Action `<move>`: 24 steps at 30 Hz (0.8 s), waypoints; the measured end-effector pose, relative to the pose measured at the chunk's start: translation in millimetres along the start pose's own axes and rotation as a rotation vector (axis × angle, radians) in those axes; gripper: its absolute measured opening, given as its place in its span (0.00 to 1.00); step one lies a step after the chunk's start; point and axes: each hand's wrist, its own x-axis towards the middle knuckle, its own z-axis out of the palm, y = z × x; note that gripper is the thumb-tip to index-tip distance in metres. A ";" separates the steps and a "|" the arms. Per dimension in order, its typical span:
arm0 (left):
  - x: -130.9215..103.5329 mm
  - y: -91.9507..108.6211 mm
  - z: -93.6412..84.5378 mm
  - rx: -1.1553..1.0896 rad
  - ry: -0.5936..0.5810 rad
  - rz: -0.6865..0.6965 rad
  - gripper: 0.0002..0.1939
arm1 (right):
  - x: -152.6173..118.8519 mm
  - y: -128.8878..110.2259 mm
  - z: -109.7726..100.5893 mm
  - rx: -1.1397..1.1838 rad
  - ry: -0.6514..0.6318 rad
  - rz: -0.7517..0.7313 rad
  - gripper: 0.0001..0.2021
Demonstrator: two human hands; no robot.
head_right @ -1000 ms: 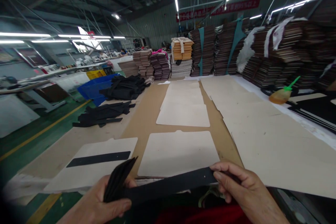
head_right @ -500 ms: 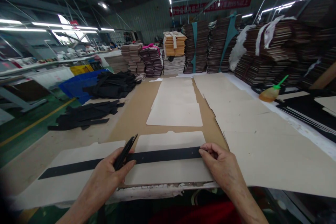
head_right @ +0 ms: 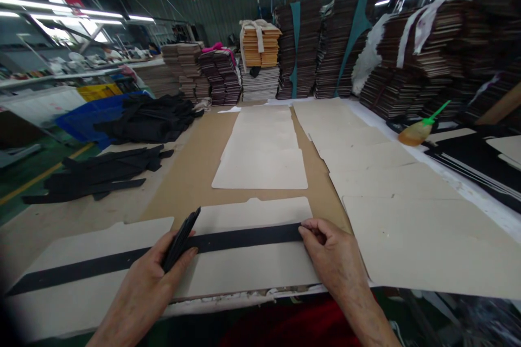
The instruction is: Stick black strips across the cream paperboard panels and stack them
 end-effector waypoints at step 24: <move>5.5 -1.6 8.2 0.029 0.009 -0.024 0.21 | -1.4 8.3 7.9 -0.092 0.119 -0.168 0.11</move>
